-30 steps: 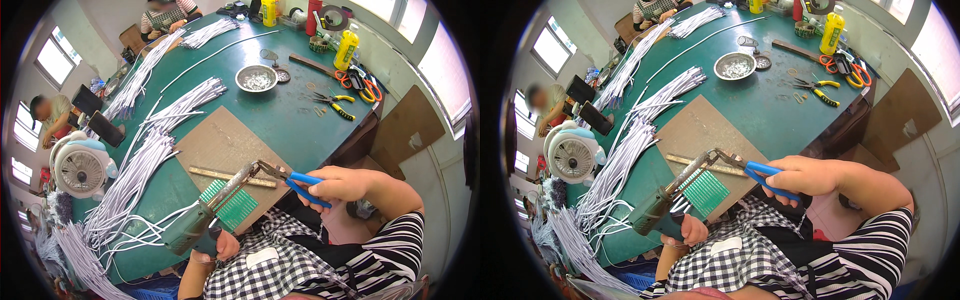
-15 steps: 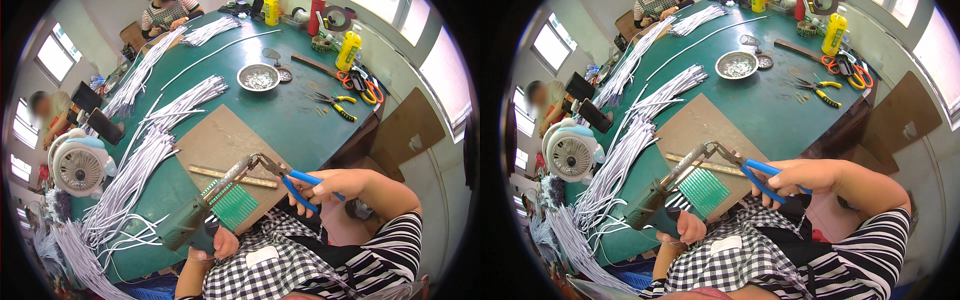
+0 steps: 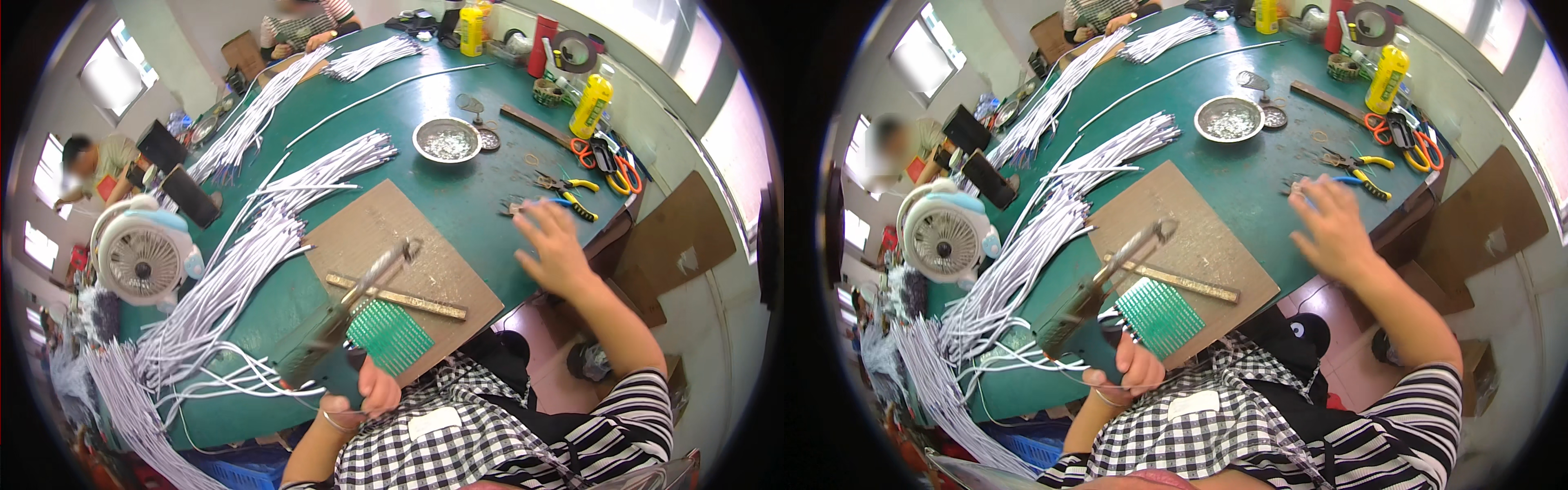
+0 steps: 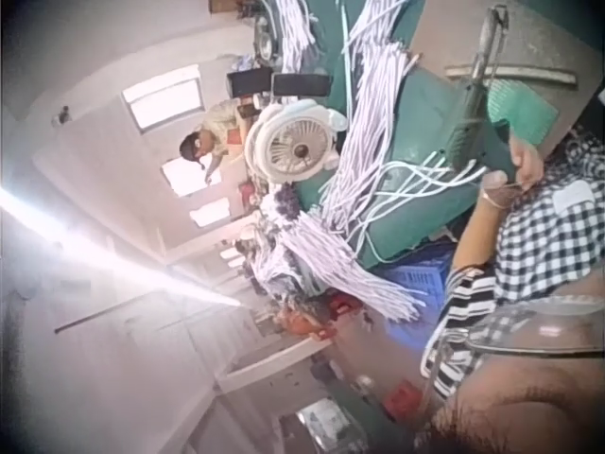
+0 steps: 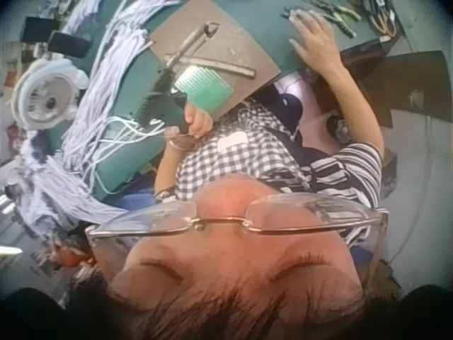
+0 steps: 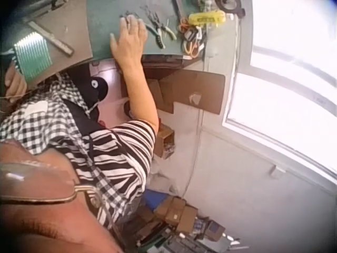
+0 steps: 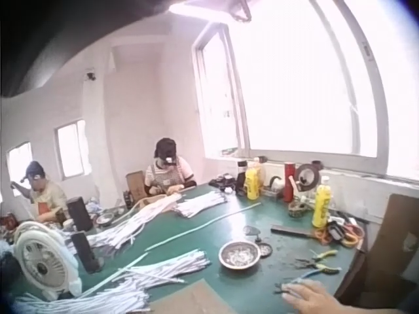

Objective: The person solders multiple white wires to a green circuit board using a soldering iron and pliers.

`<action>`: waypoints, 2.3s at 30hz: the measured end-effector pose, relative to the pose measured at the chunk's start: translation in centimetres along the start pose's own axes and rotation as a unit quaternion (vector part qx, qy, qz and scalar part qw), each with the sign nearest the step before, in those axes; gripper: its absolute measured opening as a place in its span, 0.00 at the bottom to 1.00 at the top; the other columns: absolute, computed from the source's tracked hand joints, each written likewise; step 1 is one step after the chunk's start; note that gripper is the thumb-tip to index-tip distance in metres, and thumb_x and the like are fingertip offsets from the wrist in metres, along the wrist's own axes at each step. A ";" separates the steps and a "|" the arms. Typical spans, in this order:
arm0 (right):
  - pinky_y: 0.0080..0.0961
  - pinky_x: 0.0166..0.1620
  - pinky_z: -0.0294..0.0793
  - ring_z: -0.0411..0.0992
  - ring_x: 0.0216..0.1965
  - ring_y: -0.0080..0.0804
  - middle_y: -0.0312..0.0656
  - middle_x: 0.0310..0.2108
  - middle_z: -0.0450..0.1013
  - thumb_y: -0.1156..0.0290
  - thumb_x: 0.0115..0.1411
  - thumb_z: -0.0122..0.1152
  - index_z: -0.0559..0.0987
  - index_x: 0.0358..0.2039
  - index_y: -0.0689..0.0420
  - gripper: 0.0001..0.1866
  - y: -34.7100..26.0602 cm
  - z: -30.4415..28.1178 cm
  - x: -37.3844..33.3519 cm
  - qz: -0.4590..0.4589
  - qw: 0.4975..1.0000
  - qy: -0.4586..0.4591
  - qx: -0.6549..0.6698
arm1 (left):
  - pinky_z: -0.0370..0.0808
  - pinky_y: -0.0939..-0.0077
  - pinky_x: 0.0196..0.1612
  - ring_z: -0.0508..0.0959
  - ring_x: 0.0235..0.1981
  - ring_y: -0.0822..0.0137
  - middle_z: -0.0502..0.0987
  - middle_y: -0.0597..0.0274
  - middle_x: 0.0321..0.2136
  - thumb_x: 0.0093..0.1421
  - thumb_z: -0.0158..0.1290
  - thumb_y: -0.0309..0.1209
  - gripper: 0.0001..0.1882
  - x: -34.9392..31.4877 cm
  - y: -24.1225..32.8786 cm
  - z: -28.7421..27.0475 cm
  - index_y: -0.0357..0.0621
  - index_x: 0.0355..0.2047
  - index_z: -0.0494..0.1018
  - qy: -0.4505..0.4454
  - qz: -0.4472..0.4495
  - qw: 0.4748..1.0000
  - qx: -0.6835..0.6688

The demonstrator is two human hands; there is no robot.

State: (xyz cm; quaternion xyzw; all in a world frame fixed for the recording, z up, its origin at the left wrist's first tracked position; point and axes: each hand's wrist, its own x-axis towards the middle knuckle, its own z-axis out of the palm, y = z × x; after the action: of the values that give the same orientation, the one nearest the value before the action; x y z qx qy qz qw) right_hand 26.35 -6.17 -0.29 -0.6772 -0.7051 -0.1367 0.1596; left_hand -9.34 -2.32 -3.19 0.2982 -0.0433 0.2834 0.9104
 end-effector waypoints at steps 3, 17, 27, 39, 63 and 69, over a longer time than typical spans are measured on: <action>0.33 0.48 0.71 0.72 0.42 0.42 0.44 0.39 0.75 0.68 0.51 0.65 0.78 0.40 0.59 0.16 -5.7 -3.9 -0.8 -0.095 0.833 -0.259 0.480 | 0.71 0.71 0.31 0.74 0.26 0.64 0.73 0.60 0.27 0.53 0.58 0.32 0.17 0.8 -0.2 1.0 0.42 0.40 0.66 0.227 -0.083 0.909 0.341; 0.36 0.50 0.69 0.70 0.45 0.32 0.47 0.51 0.64 0.68 0.53 0.51 0.65 0.51 0.65 0.25 -15.1 0.9 -4.4 0.175 0.671 0.131 0.709 | 0.68 0.60 0.44 0.70 0.42 0.50 0.69 0.49 0.42 0.42 0.60 0.28 0.34 5.3 -3.3 4.0 0.37 0.51 0.62 0.032 0.093 0.627 0.773; 0.24 0.34 0.71 0.69 0.27 0.27 0.52 0.49 0.66 0.72 0.54 0.49 0.63 0.52 0.67 0.25 -9.1 -1.4 -7.7 0.257 0.666 0.132 0.688 | 0.70 0.60 0.41 0.73 0.35 0.52 0.74 0.53 0.29 0.54 0.54 0.30 0.05 5.3 17.3 -12.2 0.42 0.30 0.75 0.295 0.120 0.322 0.892; 0.29 0.34 0.73 0.71 0.27 0.31 0.54 0.46 0.68 0.65 0.51 0.58 0.63 0.52 0.71 0.31 -12.0 -0.3 -8.8 0.288 0.598 0.032 0.748 | 0.69 0.68 0.29 0.71 0.25 0.60 0.70 0.58 0.24 0.51 0.52 0.22 0.09 4.9 16.1 -6.9 0.43 0.35 0.71 0.230 0.096 0.447 0.859; 0.23 0.40 0.68 0.68 0.33 0.25 0.38 0.32 0.72 0.64 0.53 0.59 0.71 0.50 0.66 0.26 -11.6 -1.8 -12.2 0.253 0.643 -0.215 0.690 | 0.70 0.69 0.24 0.72 0.22 0.60 0.69 0.59 0.24 0.45 0.57 0.17 0.15 -3.8 1.0 1.5 0.41 0.35 0.75 0.186 -0.025 0.440 0.878; 0.20 0.46 0.65 0.67 0.40 0.24 0.37 0.40 0.69 0.55 0.49 0.64 0.69 0.51 0.62 0.32 -11.3 -1.8 -12.9 0.294 0.643 -0.279 0.650 | 0.70 0.71 0.22 0.73 0.21 0.61 0.70 0.59 0.24 0.44 0.60 0.18 0.14 -3.7 0.8 0.9 0.41 0.33 0.75 0.200 0.039 0.449 0.870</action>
State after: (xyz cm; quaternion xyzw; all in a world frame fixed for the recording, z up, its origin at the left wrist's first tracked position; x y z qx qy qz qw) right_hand 15.51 -19.19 -3.65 -0.5772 -0.3870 0.6064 0.3864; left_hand -12.80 -4.12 -2.96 0.8674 0.3978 0.2602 0.1472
